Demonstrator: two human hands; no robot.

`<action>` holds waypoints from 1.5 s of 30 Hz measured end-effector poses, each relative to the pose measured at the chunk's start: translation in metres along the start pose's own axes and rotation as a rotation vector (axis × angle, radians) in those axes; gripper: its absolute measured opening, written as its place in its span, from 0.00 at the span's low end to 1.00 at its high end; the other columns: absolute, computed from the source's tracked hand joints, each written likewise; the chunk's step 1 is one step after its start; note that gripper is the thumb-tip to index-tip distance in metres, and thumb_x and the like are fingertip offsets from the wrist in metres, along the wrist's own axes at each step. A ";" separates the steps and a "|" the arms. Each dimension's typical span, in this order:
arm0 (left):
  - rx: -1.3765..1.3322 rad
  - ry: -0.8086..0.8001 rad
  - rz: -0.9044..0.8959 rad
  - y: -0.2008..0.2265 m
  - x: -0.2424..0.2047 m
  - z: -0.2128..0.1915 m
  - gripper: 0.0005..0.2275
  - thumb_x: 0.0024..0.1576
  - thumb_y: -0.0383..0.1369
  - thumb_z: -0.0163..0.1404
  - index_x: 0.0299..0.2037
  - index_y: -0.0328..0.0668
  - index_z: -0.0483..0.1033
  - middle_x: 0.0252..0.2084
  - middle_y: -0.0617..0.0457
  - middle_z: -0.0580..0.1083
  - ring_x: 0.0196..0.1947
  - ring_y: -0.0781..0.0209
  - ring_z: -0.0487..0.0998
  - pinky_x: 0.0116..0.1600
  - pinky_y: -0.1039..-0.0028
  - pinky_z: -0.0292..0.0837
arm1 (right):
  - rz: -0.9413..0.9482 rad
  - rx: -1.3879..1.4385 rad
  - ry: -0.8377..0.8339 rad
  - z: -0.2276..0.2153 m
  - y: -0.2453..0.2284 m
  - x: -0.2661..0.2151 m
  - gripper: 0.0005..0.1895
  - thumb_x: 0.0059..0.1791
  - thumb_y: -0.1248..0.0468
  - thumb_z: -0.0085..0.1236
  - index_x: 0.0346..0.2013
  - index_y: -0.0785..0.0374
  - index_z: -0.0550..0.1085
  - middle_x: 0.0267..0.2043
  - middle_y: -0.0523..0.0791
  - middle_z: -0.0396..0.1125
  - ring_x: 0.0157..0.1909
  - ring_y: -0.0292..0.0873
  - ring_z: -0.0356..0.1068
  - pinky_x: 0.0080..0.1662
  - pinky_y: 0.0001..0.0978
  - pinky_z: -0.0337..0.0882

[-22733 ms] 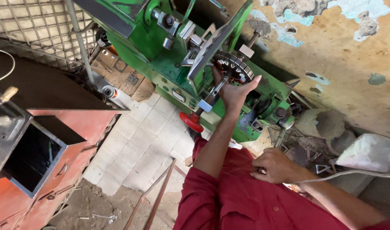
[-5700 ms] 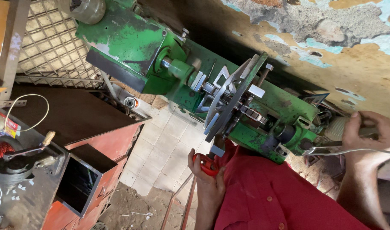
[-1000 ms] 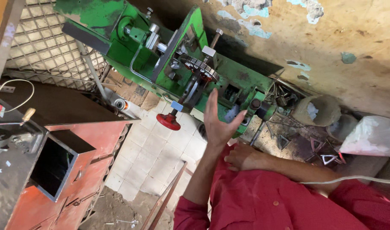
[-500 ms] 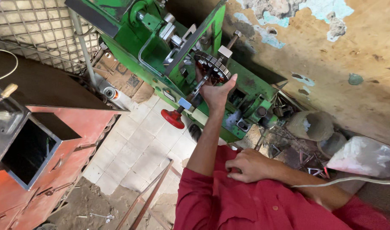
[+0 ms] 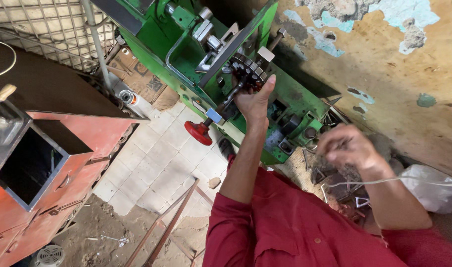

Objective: The person operates a green metal lathe, turning a red handwheel to move the carriage and adjusting the tailstock with a lever. The person repeatedly engages and disengages the chuck and tailstock components while the machine runs.

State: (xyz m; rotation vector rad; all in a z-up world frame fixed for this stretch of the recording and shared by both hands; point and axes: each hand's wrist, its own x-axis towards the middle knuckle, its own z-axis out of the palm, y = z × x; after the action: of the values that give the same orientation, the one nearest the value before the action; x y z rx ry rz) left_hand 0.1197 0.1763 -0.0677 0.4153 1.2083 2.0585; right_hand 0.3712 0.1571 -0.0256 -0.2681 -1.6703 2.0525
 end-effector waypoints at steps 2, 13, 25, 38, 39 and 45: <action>0.003 -0.013 0.002 -0.001 0.002 -0.002 0.45 0.46 0.23 0.68 0.75 0.29 0.58 0.58 0.47 0.70 0.52 0.59 0.72 0.58 0.71 0.70 | 0.014 0.229 0.146 -0.023 0.004 -0.005 0.17 0.48 0.60 0.63 0.36 0.76 0.77 0.09 0.42 0.62 0.09 0.31 0.57 0.15 0.27 0.54; 0.027 -0.042 0.133 -0.012 0.010 -0.009 0.47 0.41 0.19 0.68 0.74 0.29 0.56 0.62 0.49 0.69 0.57 0.61 0.73 0.61 0.71 0.72 | -0.038 -0.471 -0.148 0.049 0.007 -0.003 0.18 0.42 0.54 0.66 0.38 0.64 0.80 0.21 0.39 0.70 0.20 0.34 0.69 0.25 0.29 0.67; -0.110 -0.068 0.076 -0.006 0.013 -0.001 0.43 0.45 0.18 0.65 0.73 0.30 0.57 0.54 0.52 0.72 0.50 0.63 0.75 0.54 0.73 0.75 | -0.497 -1.063 1.113 -0.045 0.033 0.005 0.06 0.58 0.73 0.64 0.40 0.70 0.74 0.34 0.48 0.72 0.30 0.37 0.71 0.36 0.26 0.69; 0.306 -0.201 -0.100 -0.021 -0.074 -0.118 0.23 0.55 0.27 0.63 0.60 0.28 0.74 0.59 0.42 0.77 0.60 0.57 0.77 0.66 0.67 0.71 | -0.227 -1.728 1.151 -0.001 -0.001 0.027 0.06 0.52 0.68 0.70 0.38 0.63 0.78 0.33 0.47 0.72 0.36 0.49 0.72 0.43 0.41 0.70; 0.261 -0.107 -0.129 -0.028 -0.076 -0.138 0.19 0.55 0.26 0.62 0.56 0.28 0.76 0.53 0.45 0.77 0.52 0.59 0.77 0.59 0.69 0.73 | -0.218 -1.659 1.146 -0.002 -0.001 0.027 0.06 0.52 0.67 0.70 0.38 0.64 0.78 0.33 0.46 0.72 0.36 0.49 0.72 0.43 0.41 0.70; 0.222 0.377 -0.151 -0.085 -0.038 -0.257 0.18 0.59 0.21 0.50 0.60 0.35 0.69 0.52 0.51 0.75 0.51 0.63 0.76 0.55 0.72 0.72 | -0.179 -1.402 1.068 -0.007 -0.001 0.014 0.08 0.53 0.64 0.65 0.42 0.66 0.77 0.34 0.46 0.73 0.38 0.44 0.74 0.45 0.36 0.70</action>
State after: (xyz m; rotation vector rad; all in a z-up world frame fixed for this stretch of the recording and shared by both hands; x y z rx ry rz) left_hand 0.0311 0.0147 -0.2689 0.0301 1.6471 1.9309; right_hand 0.3623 0.1697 -0.0245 -1.2704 -1.8465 0.0901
